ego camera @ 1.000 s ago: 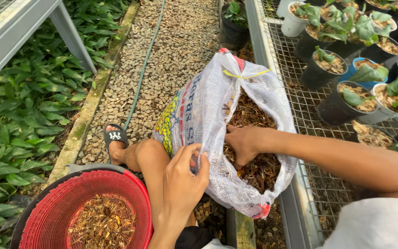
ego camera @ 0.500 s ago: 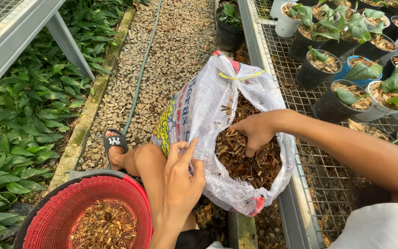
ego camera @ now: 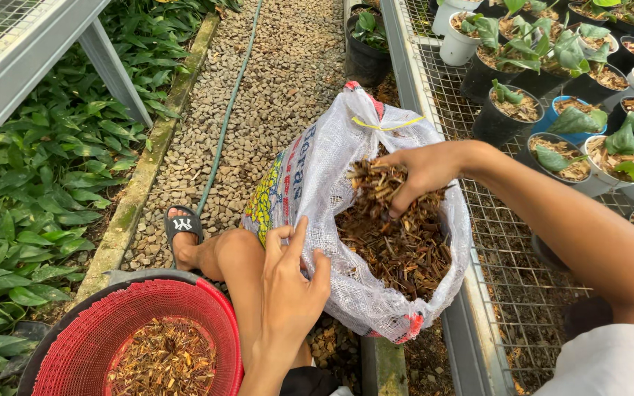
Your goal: The person sits on the ground and sifts dried organic material using a red mesh basket over a black basin. They shake the basket to separate finer particles, then transfer the contents into a large white sack. The person also picks out small debris by hand from the basket.
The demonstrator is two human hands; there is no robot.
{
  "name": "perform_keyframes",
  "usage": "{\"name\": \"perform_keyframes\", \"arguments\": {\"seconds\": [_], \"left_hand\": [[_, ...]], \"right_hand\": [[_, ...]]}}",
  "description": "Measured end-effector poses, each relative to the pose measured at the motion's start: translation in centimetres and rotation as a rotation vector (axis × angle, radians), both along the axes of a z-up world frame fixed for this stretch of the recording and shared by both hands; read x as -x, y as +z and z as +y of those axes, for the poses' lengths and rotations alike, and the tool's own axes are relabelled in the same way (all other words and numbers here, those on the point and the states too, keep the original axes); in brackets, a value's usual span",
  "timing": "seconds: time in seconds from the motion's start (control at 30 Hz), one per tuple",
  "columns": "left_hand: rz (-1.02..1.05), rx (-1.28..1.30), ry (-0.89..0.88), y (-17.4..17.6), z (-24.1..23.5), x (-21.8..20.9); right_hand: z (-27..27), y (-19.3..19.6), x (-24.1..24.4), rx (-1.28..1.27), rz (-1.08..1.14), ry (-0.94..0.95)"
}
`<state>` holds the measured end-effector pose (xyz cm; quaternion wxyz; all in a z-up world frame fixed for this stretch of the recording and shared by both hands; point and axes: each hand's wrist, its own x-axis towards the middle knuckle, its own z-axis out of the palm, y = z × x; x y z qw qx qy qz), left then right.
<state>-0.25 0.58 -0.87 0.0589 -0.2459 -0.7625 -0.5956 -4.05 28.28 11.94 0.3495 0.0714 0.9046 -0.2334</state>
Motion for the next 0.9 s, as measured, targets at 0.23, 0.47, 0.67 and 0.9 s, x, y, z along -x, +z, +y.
{"name": "perform_keyframes", "arguments": {"seconds": [0.23,0.47,0.67,0.9], "left_hand": [[-0.081,-0.056,-0.045,0.2,-0.3,-0.2],[-0.066,-0.068,-0.035,0.4,-0.2,-0.3],[-0.082,-0.151,-0.033,0.1,-0.7,-0.1],[-0.133,-0.247,-0.001,-0.8,-2.1,0.5]], "right_hand": [[-2.1,2.8,0.7,-0.102,0.116,0.022],[-2.4,6.5,1.9,-0.276,0.143,0.041],[-2.8,8.5,3.4,-0.275,0.122,0.049],[-2.2,4.8,3.3,-0.099,-0.028,0.063]]}}
